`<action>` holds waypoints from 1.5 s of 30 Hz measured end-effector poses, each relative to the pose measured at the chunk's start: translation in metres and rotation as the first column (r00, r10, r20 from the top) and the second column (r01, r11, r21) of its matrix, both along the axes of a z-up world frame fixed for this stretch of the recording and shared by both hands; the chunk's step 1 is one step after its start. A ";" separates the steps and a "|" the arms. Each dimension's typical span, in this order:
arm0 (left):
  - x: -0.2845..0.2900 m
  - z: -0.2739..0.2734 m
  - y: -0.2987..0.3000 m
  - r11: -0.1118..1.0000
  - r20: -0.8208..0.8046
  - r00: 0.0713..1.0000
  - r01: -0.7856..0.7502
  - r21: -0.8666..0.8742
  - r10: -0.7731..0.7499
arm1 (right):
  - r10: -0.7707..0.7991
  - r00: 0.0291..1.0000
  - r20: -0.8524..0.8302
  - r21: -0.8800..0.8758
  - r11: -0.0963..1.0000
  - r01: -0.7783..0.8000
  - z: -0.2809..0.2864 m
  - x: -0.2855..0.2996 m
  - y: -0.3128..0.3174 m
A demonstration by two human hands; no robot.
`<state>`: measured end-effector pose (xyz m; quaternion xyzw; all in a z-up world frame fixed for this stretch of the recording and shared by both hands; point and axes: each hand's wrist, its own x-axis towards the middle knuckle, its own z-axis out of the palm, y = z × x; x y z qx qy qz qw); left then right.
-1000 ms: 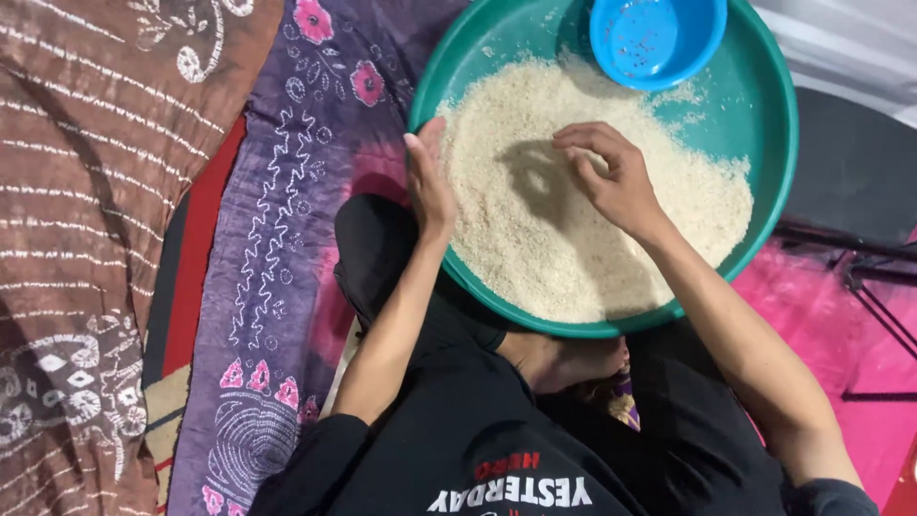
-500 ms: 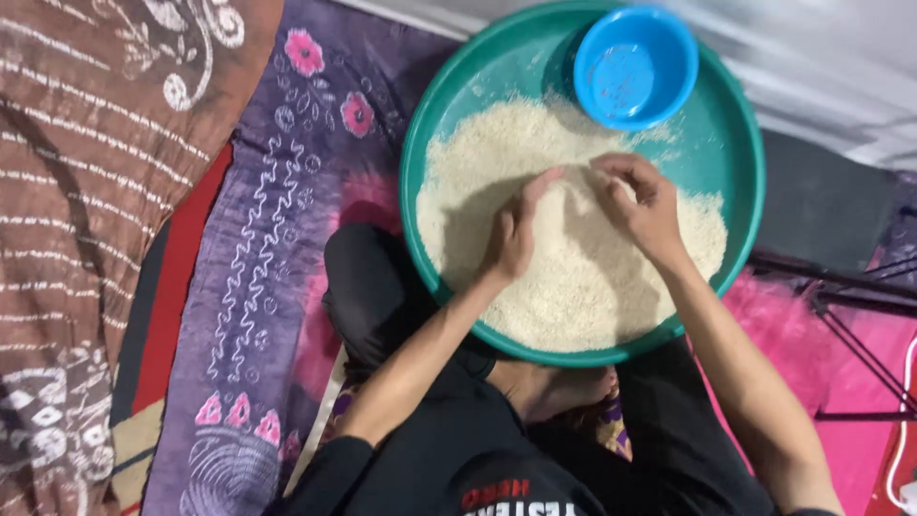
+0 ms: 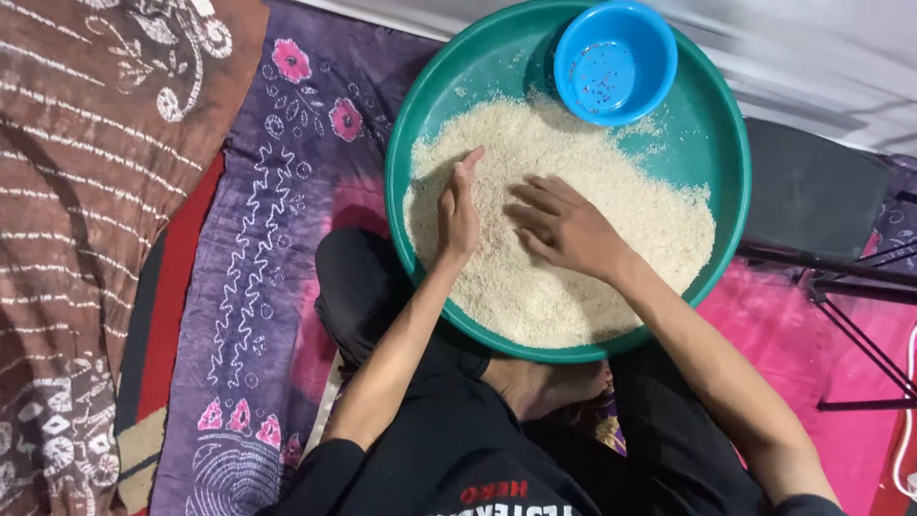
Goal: The person sorts through rice by hand, scooping it into a colander, then sifting it and picking out debris, placing the debris into a small bowl.
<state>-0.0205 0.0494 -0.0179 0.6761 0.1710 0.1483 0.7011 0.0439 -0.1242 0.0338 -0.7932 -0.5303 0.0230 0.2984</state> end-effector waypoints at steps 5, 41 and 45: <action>0.008 -0.003 0.001 0.999 0.003 1.000 0.013 -0.047 -0.013 | -0.066 0.998 0.009 -0.105 0.992 0.067 -0.034 0.016 -0.049; 0.016 0.001 -0.014 0.973 0.060 0.987 0.138 0.187 -0.152 | -0.131 0.729 -0.672 -0.108 0.991 0.079 0.013 0.077 0.005; 0.018 0.002 -0.004 0.976 0.088 0.995 -0.015 -0.218 0.035 | -0.182 0.749 -0.637 -0.158 0.982 0.104 0.016 0.068 0.005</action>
